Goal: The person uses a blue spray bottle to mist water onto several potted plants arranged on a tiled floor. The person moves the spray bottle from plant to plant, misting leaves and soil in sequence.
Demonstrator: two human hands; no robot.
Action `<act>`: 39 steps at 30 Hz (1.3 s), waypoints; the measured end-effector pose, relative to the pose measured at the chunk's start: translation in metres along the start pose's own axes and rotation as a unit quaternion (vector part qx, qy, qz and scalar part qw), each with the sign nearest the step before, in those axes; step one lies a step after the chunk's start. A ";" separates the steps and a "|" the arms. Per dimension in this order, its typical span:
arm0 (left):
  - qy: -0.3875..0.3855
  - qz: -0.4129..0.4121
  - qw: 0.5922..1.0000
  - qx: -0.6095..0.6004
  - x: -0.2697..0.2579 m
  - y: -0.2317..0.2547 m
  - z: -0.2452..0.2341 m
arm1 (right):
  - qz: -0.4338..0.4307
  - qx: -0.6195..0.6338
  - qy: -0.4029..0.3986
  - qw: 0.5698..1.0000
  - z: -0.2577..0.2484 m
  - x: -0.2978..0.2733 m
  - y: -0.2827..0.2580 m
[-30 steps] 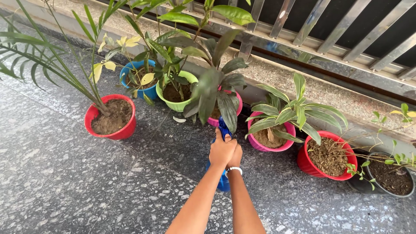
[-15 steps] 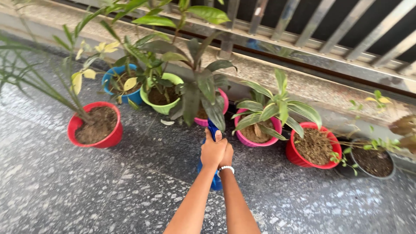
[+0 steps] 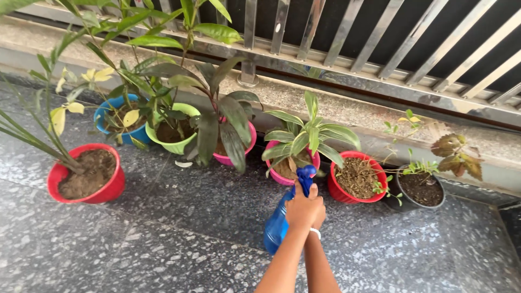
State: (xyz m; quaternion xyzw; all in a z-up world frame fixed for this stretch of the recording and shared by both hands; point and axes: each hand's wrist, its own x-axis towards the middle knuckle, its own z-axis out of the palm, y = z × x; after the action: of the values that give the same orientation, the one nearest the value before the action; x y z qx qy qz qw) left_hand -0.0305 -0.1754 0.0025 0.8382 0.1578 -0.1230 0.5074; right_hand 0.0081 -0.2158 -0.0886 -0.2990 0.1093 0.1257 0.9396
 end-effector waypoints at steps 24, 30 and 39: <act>-0.023 0.000 0.999 0.042 -0.011 0.008 0.005 | -0.164 -0.623 0.349 0.681 -0.025 -0.040 -0.015; -0.044 0.001 0.997 0.057 -0.013 0.010 0.002 | -0.165 -0.491 0.365 0.774 -0.024 -0.042 -0.015; -0.029 0.003 0.998 0.051 -0.014 0.010 -0.003 | -0.139 -0.509 0.372 0.764 0.005 -0.054 -0.018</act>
State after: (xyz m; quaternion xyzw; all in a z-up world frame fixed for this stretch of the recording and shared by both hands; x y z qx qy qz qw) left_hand -0.0392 -0.1790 0.0169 0.8598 0.1343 -0.1533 0.4682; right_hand -0.0365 -0.2359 -0.0601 -0.7689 0.3272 -0.0898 0.5419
